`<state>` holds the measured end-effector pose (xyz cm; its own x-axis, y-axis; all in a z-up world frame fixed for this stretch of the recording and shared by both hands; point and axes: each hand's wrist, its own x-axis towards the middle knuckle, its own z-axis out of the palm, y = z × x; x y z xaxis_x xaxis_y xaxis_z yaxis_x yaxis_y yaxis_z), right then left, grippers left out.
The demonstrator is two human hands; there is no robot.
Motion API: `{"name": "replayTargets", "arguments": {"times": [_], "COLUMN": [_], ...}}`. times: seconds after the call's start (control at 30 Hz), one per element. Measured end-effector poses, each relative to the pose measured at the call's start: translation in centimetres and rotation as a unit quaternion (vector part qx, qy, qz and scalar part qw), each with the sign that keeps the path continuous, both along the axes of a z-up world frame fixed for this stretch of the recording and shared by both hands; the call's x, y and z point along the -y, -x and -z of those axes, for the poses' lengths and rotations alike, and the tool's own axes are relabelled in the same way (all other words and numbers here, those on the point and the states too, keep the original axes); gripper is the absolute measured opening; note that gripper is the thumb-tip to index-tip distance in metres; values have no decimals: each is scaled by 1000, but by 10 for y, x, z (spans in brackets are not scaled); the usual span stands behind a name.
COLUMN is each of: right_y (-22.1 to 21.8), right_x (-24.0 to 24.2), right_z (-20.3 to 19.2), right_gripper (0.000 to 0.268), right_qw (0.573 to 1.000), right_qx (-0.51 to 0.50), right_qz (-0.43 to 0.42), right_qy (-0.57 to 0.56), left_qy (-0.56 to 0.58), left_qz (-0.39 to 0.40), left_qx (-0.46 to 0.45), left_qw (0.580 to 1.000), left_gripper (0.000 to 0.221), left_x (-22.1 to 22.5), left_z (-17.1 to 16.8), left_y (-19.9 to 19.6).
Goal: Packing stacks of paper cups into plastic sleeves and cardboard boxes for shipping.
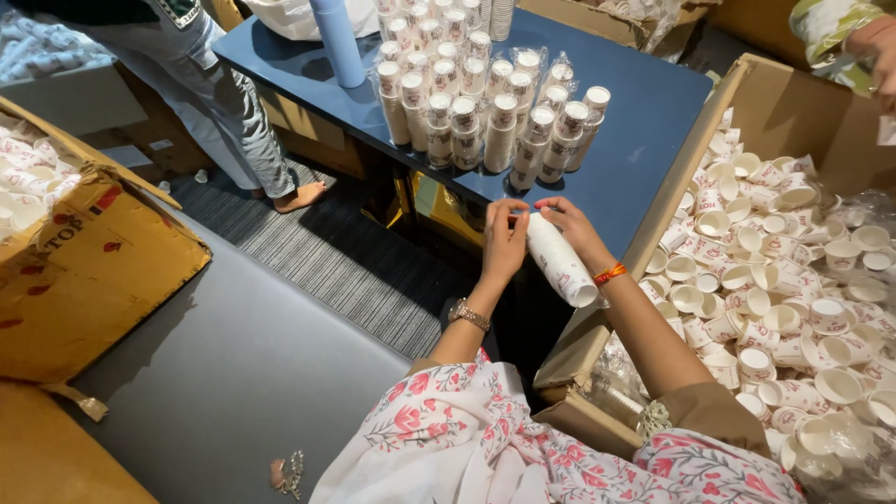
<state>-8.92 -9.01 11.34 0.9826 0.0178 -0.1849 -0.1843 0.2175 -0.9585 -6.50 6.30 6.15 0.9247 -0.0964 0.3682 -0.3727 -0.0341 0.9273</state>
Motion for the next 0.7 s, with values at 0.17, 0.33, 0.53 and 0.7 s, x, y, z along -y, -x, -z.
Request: {"name": "replayTargets", "arguments": {"times": [0.17,0.33,0.53,0.7], "right_y": [-20,-12,-7,2], "right_x": [27,10,-11,-26], "right_z": [45,26,12,-14], "right_gripper": [21,25,34,32], "right_qw": [997,993,887,824], "right_qx": [5,-23,201,232], "right_qz": [29,110,148,135], "right_qy": [-73,-27,389,499], "left_qy": [-185,-175,-45,-169], "left_qz": [12,99,-127,-135], "left_qx": [289,272,69,135], "left_qw": [939,941,988,967], "left_gripper": [58,67,66,70], "left_x": [-23,-8,11,20], "left_z": [-87,-37,3,60], "left_y": [51,5,-90,-145]}}
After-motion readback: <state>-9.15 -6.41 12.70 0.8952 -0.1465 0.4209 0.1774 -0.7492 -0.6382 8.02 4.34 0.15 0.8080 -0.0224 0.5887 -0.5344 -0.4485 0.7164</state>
